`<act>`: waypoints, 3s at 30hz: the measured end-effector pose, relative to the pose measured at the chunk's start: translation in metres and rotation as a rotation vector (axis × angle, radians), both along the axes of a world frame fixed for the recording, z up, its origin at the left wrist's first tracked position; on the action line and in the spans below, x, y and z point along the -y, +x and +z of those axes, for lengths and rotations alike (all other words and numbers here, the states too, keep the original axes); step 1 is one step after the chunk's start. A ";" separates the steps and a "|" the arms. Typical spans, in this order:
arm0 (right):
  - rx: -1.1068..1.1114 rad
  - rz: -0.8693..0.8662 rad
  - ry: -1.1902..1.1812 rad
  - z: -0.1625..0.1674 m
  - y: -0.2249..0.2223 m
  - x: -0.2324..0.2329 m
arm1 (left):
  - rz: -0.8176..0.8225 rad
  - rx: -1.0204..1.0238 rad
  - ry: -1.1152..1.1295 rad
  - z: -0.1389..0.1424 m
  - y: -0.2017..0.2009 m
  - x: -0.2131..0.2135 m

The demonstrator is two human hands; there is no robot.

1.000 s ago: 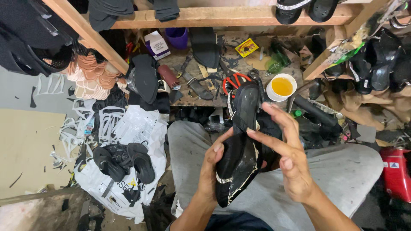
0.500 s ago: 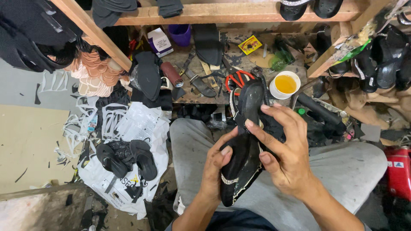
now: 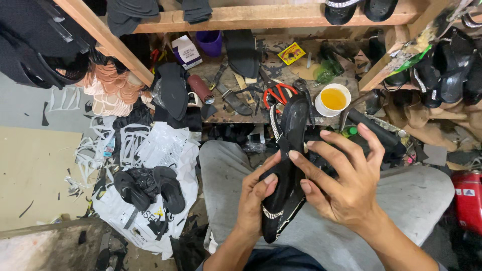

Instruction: The person sits on the floor and applies a substance to the sole of a black slip-on shoe using their fingers. They repeatedly rub the substance into the sole, turn the shoe over, and place it on a nearby shelf before picking up another shoe to repeat the process.

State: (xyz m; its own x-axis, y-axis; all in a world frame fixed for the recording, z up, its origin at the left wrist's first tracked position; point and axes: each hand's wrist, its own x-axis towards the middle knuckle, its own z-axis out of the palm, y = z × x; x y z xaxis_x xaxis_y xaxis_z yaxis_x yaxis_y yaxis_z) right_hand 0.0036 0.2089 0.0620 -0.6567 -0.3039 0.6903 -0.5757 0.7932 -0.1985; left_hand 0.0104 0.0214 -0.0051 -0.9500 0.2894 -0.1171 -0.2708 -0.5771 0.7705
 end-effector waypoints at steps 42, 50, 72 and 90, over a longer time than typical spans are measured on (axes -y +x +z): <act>0.438 0.074 -0.606 -0.050 -0.036 -0.045 | -0.063 0.174 0.410 0.014 -0.018 0.000; 0.315 0.159 -0.294 0.001 0.013 0.020 | 0.023 0.038 0.243 -0.001 -0.016 -0.008; -0.053 0.035 -0.016 -0.017 0.011 0.011 | 0.068 -0.028 0.276 0.010 -0.015 -0.012; -0.165 0.034 0.035 -0.017 0.013 0.006 | 0.059 0.012 0.229 0.006 -0.013 -0.012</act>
State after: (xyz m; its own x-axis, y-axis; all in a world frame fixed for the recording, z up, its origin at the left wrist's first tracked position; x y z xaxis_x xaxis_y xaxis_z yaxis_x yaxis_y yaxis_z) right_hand 0.0162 0.2032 0.0445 -0.5245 -0.3494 0.7764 -0.6247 0.7776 -0.0720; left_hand -0.0027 0.0332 0.0013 -0.9651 0.2534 -0.0658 -0.2392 -0.7515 0.6148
